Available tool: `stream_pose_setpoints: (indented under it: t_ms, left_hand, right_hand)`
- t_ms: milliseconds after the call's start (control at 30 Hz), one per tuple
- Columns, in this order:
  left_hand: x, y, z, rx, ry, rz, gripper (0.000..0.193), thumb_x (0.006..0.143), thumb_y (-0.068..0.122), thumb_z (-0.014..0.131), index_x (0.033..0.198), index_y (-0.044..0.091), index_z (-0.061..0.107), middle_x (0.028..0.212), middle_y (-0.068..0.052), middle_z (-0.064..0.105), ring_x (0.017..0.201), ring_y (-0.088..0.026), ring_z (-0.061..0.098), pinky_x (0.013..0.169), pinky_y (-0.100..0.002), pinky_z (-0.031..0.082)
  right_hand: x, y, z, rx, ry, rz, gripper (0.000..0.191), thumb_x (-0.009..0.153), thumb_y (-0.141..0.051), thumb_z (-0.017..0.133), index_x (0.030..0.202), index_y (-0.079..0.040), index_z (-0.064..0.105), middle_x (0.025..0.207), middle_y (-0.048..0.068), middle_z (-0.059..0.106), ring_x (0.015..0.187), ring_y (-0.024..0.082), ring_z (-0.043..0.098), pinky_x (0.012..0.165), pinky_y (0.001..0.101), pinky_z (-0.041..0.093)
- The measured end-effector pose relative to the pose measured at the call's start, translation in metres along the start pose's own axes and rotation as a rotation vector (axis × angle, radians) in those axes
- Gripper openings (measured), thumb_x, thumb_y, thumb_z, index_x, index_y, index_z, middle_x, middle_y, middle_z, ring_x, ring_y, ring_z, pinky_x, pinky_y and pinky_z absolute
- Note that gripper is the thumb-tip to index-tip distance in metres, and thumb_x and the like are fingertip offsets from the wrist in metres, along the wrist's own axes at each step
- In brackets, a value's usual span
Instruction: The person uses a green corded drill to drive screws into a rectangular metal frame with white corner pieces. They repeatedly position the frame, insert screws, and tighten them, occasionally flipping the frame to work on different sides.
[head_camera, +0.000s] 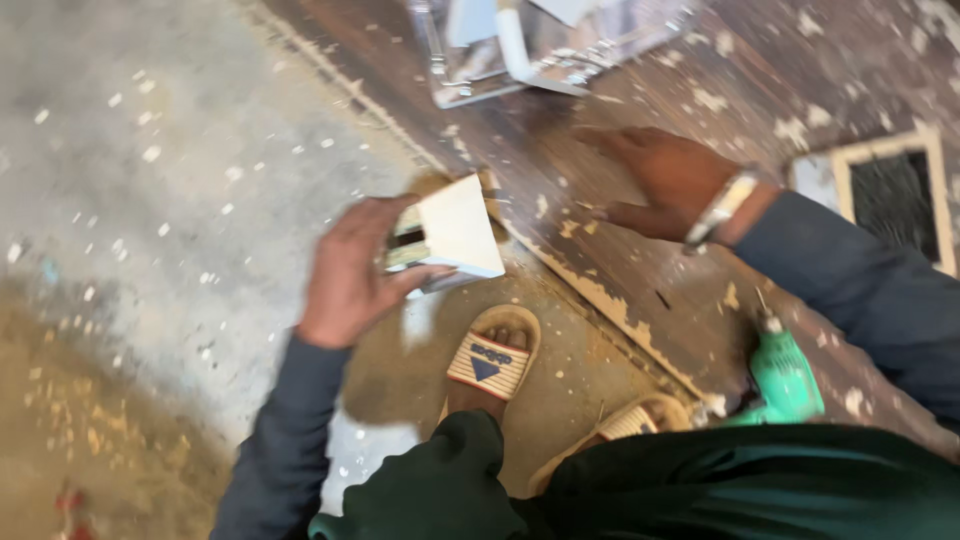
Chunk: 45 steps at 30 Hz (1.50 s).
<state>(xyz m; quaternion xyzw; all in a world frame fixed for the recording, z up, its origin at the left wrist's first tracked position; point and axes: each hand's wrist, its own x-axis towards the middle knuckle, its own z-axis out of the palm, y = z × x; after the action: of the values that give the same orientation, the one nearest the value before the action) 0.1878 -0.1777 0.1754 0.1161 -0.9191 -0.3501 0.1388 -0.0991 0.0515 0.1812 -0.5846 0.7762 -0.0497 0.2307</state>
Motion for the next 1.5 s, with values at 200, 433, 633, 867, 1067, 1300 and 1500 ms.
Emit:
stream_pose_setpoints:
  t_ms: [200, 433, 633, 867, 1067, 1300, 1500]
  left_hand:
    - [0.041, 0.068, -0.003, -0.097, -0.165, 0.234, 0.070, 0.071, 0.024, 0.090, 0.132, 0.003, 0.064, 0.123, -0.019, 0.070, 0.114, -0.038, 0.065, 0.097, -0.044, 0.052]
    - [0.085, 0.101, 0.104, -0.259, -0.427, 0.357, 0.070, 0.071, 0.019, 0.090, 0.134, 0.003, 0.063, 0.120, -0.019, 0.069, 0.109, -0.036, 0.067, 0.095, -0.041, 0.052]
    - [0.093, 0.106, 0.204, -0.506, -0.558, 0.360, 0.065, 0.077, 0.013, 0.091, 0.134, 0.002, 0.063, 0.123, -0.015, 0.070, 0.114, -0.028, 0.068, 0.098, -0.039, 0.053]
    - [0.063, 0.064, 0.281, -0.995, -0.796, 0.103, 0.070, 0.084, 0.004, 0.084, 0.142, 0.005, 0.046, 0.142, -0.010, 0.057, 0.129, -0.022, 0.062, 0.109, -0.037, 0.055]
    - [0.056, 0.058, 0.319, -0.983, -0.887, -0.063, 0.070, 0.082, 0.004, 0.081, 0.140, 0.007, 0.042, 0.148, -0.011, 0.052, 0.131, -0.021, 0.058, 0.100, -0.034, 0.054]
    - [0.053, 0.087, 0.345, -0.864, -1.000, 0.177, 0.067, 0.084, -0.008, 0.077, 0.139, 0.003, 0.041, 0.141, -0.014, 0.052, 0.133, -0.022, 0.055, 0.110, -0.037, 0.052]
    - [0.051, 0.096, 0.335, -0.685, -1.024, 0.122, 0.059, 0.088, -0.009, 0.068, 0.139, 0.003, 0.040, 0.129, -0.014, 0.060, 0.118, -0.020, 0.064, 0.094, -0.035, 0.058]
  right_hand:
    - [-0.124, 0.041, 0.049, 0.195, 0.182, 0.268, 0.084, 0.087, -0.032, 0.073, 0.156, -0.008, 0.033, 0.118, 0.028, 0.067, 0.105, 0.040, 0.069, 0.090, 0.0505, 0.058]
    - [-0.201, 0.014, 0.124, 0.526, 0.466, 0.412, 0.083, 0.085, -0.024, 0.079, 0.155, -0.006, 0.038, 0.124, 0.021, 0.068, 0.109, 0.034, 0.070, 0.091, 0.0456, 0.057]
    - [-0.322, -0.015, 0.177, 0.302, 0.901, 0.946, 0.074, 0.091, -0.027, 0.082, 0.154, -0.010, 0.047, 0.129, 0.020, 0.068, 0.116, 0.032, 0.068, 0.099, 0.0450, 0.056]
    - [-0.484, -0.060, 0.273, 0.134, 0.939, 1.933, 0.089, 0.081, -0.043, 0.093, 0.145, -0.003, 0.046, 0.137, 0.028, 0.057, 0.125, 0.042, 0.055, 0.107, 0.0543, 0.045]
    - [-0.479, -0.075, 0.308, 0.119, 0.690, 2.145, 0.090, 0.071, -0.046, 0.092, 0.145, -0.013, 0.053, 0.139, 0.036, 0.049, 0.130, 0.054, 0.041, 0.110, 0.0623, 0.035]
    - [-0.444, -0.080, 0.283, -0.127, 0.516, 1.899, 0.082, 0.078, -0.054, 0.089, 0.133, -0.002, 0.059, 0.125, 0.033, 0.056, 0.118, 0.049, 0.049, 0.098, 0.0623, 0.039]
    - [-0.436, -0.104, 0.306, -0.065, 0.966, 1.821, 0.066, 0.079, -0.030, 0.080, 0.138, -0.009, 0.059, 0.121, 0.016, 0.065, 0.115, 0.038, 0.060, 0.103, 0.0533, 0.042]
